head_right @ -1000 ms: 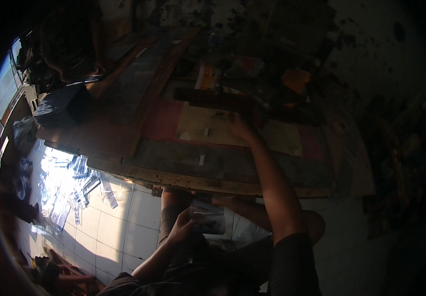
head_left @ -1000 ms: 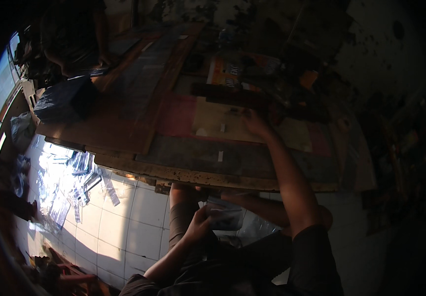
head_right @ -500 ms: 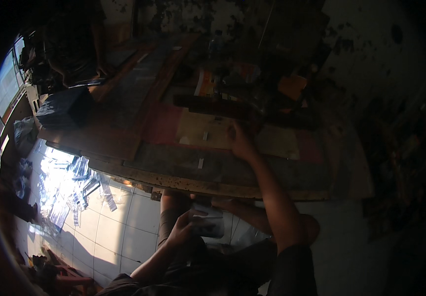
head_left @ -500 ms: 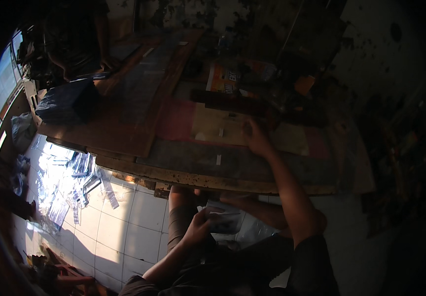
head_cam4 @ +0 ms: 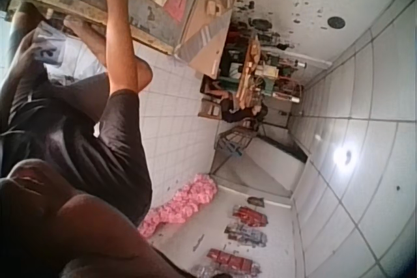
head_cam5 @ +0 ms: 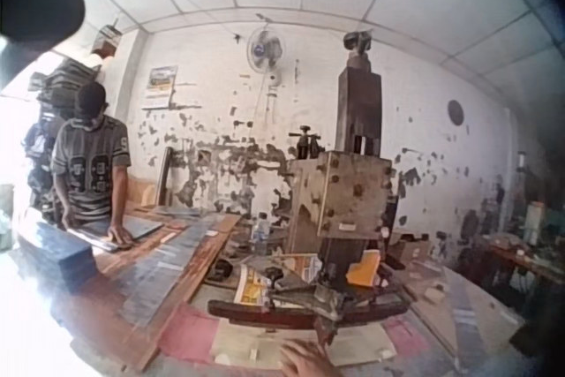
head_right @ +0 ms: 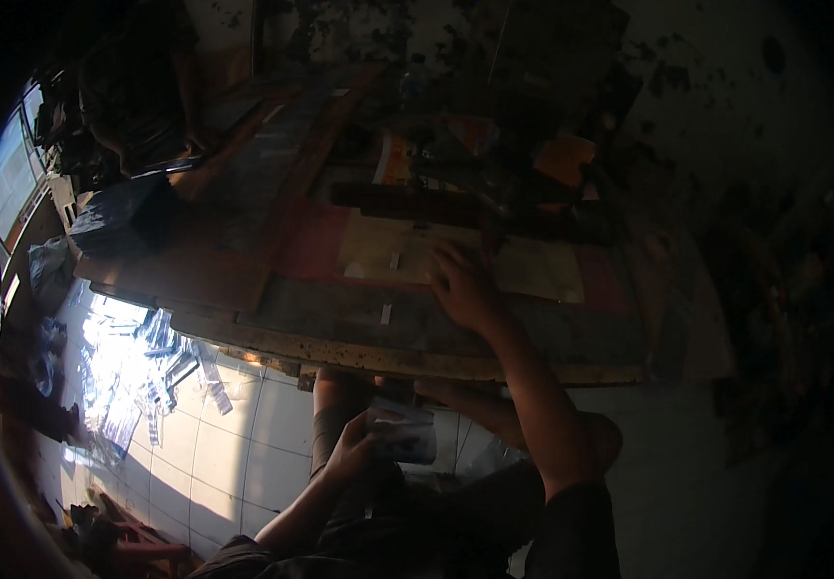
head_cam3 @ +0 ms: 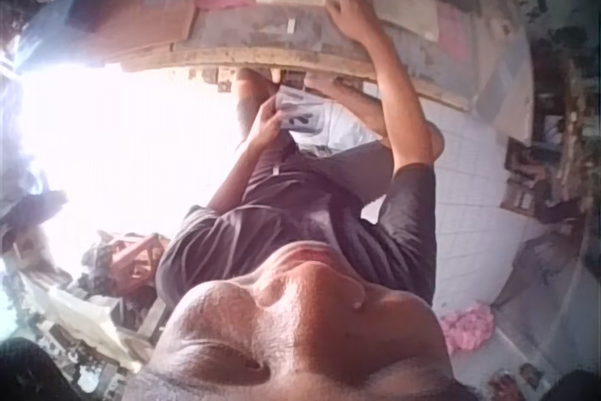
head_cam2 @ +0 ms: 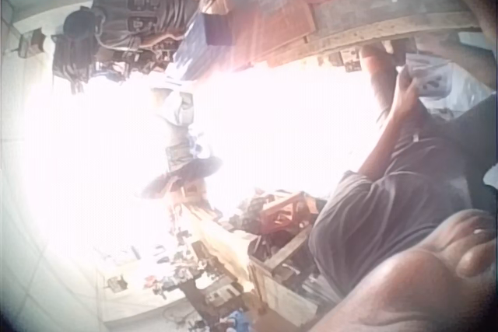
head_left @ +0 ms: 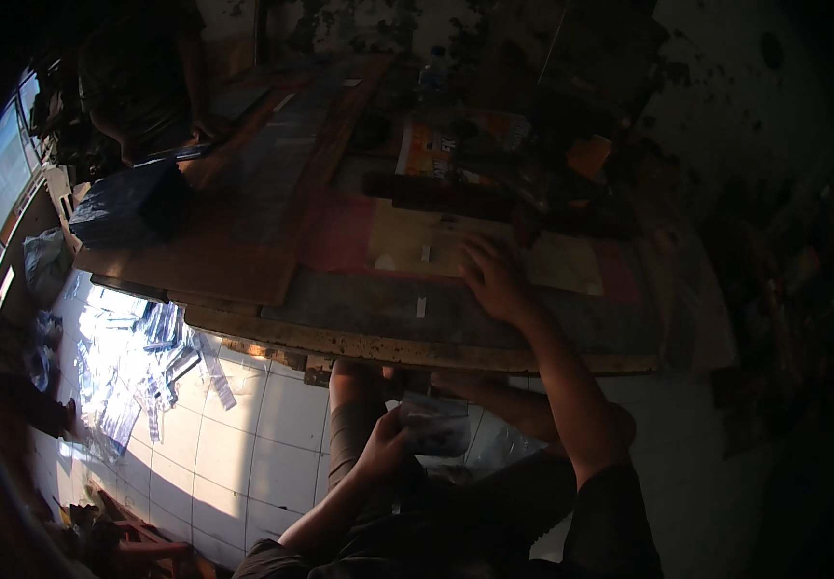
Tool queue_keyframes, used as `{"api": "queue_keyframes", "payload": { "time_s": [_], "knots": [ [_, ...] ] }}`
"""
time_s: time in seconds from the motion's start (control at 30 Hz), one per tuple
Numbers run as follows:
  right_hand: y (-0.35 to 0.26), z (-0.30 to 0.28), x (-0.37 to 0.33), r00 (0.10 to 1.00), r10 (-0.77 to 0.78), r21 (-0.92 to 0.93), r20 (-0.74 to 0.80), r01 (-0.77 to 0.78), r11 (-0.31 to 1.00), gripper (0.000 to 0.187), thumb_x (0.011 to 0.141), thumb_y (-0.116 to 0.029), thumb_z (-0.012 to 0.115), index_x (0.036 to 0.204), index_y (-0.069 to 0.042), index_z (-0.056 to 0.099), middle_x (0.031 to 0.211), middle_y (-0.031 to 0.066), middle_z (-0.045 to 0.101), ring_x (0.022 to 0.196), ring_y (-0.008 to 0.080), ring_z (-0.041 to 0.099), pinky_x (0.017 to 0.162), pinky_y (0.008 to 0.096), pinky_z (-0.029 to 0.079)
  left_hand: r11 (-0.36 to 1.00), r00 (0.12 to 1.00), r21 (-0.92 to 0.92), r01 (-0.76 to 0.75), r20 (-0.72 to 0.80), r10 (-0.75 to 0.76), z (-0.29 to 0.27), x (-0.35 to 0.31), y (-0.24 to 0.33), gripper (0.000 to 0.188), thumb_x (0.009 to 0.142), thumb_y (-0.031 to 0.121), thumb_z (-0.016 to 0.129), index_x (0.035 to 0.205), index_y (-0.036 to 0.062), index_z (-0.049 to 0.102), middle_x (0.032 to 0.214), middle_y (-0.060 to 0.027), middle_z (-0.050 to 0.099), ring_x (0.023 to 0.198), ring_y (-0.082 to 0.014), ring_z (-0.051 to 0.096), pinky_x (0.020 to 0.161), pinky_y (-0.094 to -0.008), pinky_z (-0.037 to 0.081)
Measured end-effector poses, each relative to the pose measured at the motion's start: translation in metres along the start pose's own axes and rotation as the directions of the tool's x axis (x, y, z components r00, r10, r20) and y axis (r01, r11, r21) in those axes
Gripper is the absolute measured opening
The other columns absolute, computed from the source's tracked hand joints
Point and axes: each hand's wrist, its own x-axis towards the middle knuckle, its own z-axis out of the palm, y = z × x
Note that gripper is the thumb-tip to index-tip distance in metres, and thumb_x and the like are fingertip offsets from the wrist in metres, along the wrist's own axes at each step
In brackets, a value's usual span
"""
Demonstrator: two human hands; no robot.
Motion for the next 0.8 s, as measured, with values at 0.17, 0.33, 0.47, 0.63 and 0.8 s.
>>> {"api": "queue_keyframes", "payload": {
  "time_s": [0.17, 0.33, 0.47, 0.63, 0.8],
  "knots": [
    [-0.003, 0.002, -0.006, 1.000, -0.020, -0.007, 0.015, 0.020, 1.000, 0.044, 0.098, -0.027, 0.062, 0.134, -0.003, 0.059, 0.142, 0.0164, 0.055, 0.133, 0.0368, 0.050, 0.115, 0.0492, 0.034, 1.000, 1.000, 0.028, 0.012, 0.029, -0.012, -0.008, 0.003, -0.007, 0.037, 0.096, 0.013, 0.059, 0.126, -0.0060, 0.052, 0.114, -0.0215, 0.070, 0.107, -0.0306, 0.071, 0.092, -0.0420, 0.060],
    [-0.027, -0.015, -0.017, 0.999, -0.003, 0.035, 0.036, 0.002, 0.999, 0.044, 0.099, -0.027, 0.062, 0.136, -0.003, 0.057, 0.145, 0.0175, 0.052, 0.136, 0.0369, 0.047, 0.114, 0.0479, 0.037, 1.000, 0.999, 0.008, -0.001, 0.035, 0.000, -0.015, 0.001, -0.011, 0.039, 0.095, 0.014, 0.060, 0.127, -0.0056, 0.050, 0.111, -0.0235, 0.071, 0.106, -0.0325, 0.071, 0.092, -0.0434, 0.059],
    [-0.036, -0.017, -0.036, 0.996, 0.028, -0.030, 0.080, -0.026, 0.999, 0.043, 0.100, -0.025, 0.061, 0.137, -0.003, 0.057, 0.145, 0.0177, 0.052, 0.134, 0.0381, 0.048, 0.112, 0.0468, 0.040, 1.000, 0.998, 0.008, -0.027, 0.050, 0.027, -0.017, 0.001, -0.011, 0.034, 0.098, 0.013, 0.057, 0.126, -0.0055, 0.054, 0.111, -0.0197, 0.072, 0.106, -0.0281, 0.071, 0.094, -0.0404, 0.057],
    [-0.022, -0.005, -0.031, 1.000, -0.014, -0.033, 0.006, 0.014, 0.999, 0.044, 0.102, -0.027, 0.059, 0.138, -0.002, 0.056, 0.145, 0.0181, 0.052, 0.133, 0.0380, 0.049, 0.112, 0.0468, 0.039, 1.000, 1.000, 0.023, -0.010, 0.021, 0.010, -0.005, 0.004, 0.001, 0.034, 0.097, 0.012, 0.057, 0.126, -0.0052, 0.054, 0.112, -0.0193, 0.072, 0.106, -0.0271, 0.071, 0.095, -0.0393, 0.056],
    [-0.020, 0.001, -0.026, 0.999, -0.029, -0.048, -0.041, 0.027, 0.998, 0.043, 0.100, -0.028, 0.060, 0.133, 0.000, 0.057, 0.140, 0.0188, 0.055, 0.131, 0.0363, 0.051, 0.110, 0.0497, 0.039, 0.996, 1.000, 0.087, -0.008, 0.006, 0.008, -0.003, 0.008, 0.003, 0.041, 0.094, 0.015, 0.059, 0.128, -0.0056, 0.049, 0.114, -0.0238, 0.070, 0.105, -0.0311, 0.072, 0.092, -0.0415, 0.058]
  ]
}}
